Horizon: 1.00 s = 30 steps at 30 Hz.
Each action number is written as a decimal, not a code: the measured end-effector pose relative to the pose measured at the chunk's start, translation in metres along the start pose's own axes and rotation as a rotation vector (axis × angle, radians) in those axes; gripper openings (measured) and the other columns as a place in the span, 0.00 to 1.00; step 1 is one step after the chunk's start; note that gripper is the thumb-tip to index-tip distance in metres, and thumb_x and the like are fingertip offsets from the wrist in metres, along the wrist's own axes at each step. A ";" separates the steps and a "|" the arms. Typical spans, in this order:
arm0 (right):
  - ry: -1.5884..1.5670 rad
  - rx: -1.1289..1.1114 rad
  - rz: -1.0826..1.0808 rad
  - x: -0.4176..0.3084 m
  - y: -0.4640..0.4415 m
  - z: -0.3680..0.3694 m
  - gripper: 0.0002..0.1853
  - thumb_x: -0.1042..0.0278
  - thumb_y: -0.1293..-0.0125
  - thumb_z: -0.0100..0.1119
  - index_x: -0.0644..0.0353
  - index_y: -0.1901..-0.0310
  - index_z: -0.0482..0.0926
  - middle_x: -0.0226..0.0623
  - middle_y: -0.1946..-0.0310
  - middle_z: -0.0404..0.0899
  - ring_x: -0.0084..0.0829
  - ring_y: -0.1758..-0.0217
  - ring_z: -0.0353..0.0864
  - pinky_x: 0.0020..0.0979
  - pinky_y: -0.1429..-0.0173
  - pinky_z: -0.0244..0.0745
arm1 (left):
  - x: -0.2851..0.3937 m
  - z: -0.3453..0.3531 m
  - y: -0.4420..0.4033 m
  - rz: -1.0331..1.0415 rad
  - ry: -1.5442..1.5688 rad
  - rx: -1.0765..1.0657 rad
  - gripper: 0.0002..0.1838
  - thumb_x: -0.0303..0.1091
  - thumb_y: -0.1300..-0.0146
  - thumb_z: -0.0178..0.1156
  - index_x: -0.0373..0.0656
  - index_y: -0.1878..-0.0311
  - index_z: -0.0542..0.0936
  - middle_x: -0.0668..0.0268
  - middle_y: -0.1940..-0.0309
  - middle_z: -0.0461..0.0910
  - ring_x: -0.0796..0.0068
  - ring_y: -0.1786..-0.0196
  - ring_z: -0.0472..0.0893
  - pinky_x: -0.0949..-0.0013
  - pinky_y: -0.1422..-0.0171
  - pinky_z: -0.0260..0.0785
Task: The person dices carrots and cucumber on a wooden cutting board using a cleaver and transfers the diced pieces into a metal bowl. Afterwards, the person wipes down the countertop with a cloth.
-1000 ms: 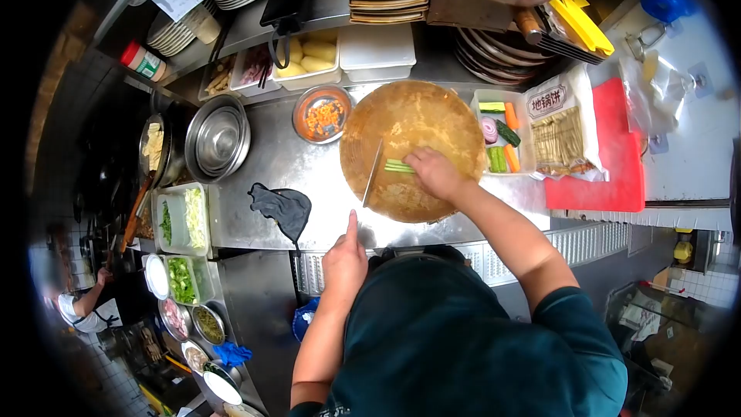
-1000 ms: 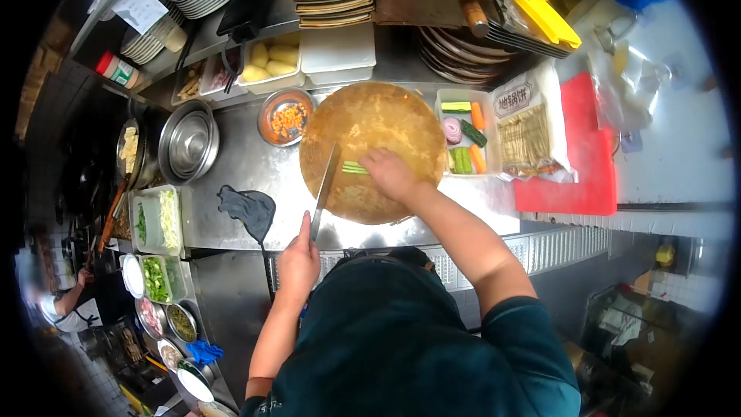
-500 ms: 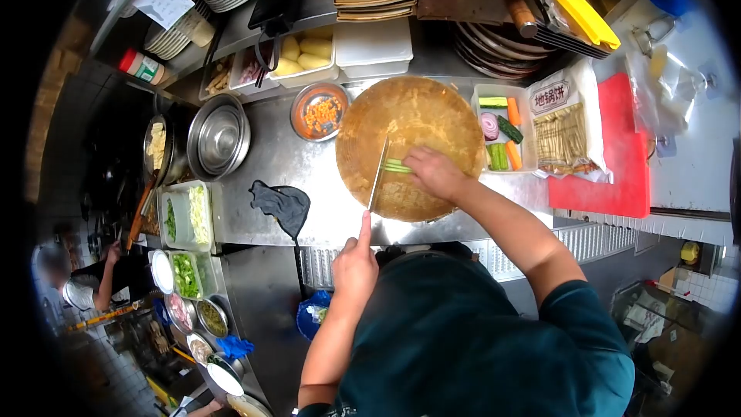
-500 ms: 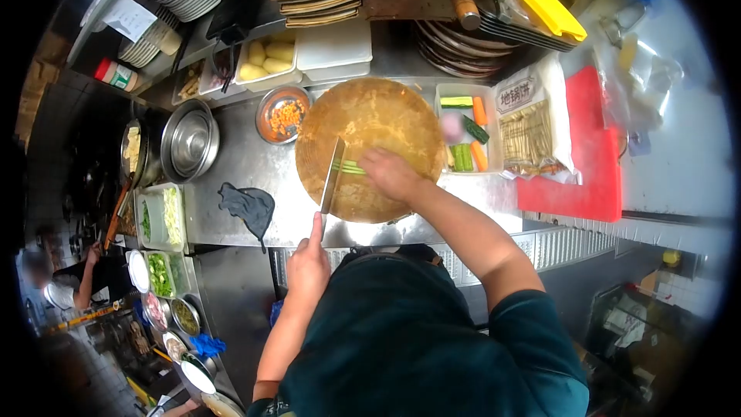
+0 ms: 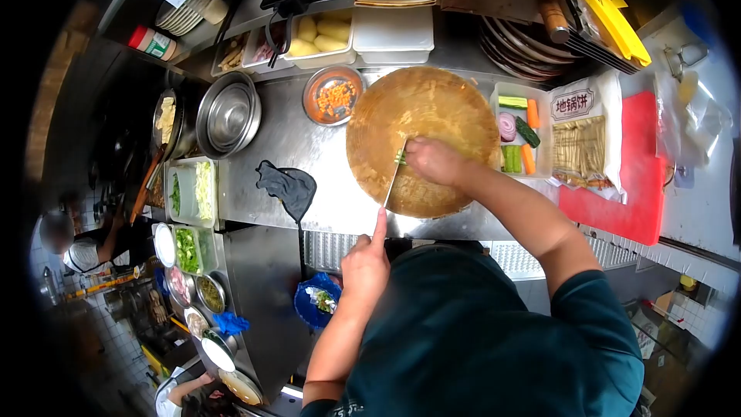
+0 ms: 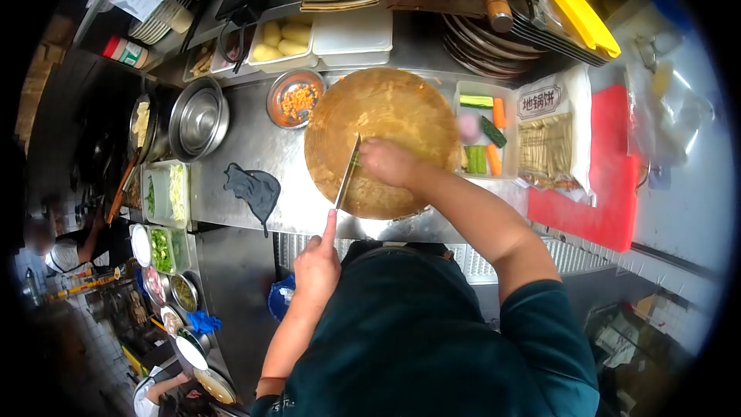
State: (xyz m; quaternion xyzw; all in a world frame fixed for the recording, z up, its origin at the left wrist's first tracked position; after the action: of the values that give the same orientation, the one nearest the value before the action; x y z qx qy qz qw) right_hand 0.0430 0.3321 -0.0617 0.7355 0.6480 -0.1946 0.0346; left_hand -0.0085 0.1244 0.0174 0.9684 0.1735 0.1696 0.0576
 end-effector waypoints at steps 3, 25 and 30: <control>-0.056 -0.031 -0.008 0.001 -0.001 -0.003 0.05 0.70 0.38 0.63 0.59 0.67 0.87 0.40 0.59 0.84 0.42 0.48 0.83 0.42 0.40 0.82 | 0.001 0.003 0.001 0.009 -0.041 -0.003 0.46 0.22 0.37 0.61 0.55 0.14 0.63 0.52 0.70 0.80 0.47 0.70 0.85 0.45 0.62 0.81; -0.080 0.059 -0.060 0.003 0.009 -0.007 0.03 0.73 0.38 0.63 0.60 0.67 0.85 0.38 0.59 0.83 0.39 0.51 0.82 0.36 0.43 0.82 | 0.007 0.007 -0.008 0.005 0.018 -0.018 0.46 0.20 0.38 0.60 0.53 0.14 0.64 0.52 0.71 0.80 0.47 0.72 0.84 0.46 0.64 0.80; -0.082 0.053 -0.059 0.004 0.013 -0.004 0.03 0.71 0.39 0.65 0.58 0.66 0.85 0.38 0.59 0.81 0.41 0.51 0.81 0.40 0.43 0.81 | 0.006 0.019 -0.016 0.040 -0.001 -0.011 0.48 0.22 0.36 0.61 0.53 0.12 0.60 0.54 0.71 0.80 0.48 0.72 0.85 0.47 0.65 0.81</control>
State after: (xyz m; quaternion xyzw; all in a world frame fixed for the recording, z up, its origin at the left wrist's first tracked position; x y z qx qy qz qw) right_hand 0.0568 0.3347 -0.0622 0.7082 0.6620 -0.2428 0.0359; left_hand -0.0020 0.1400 -0.0009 0.9715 0.1530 0.1709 0.0594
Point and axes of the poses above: each hand's wrist, its own y-axis away from the middle knuckle, its own z-axis out of the palm, x = y × z, the point moved 9 cm from there along -y, towards the middle knuckle
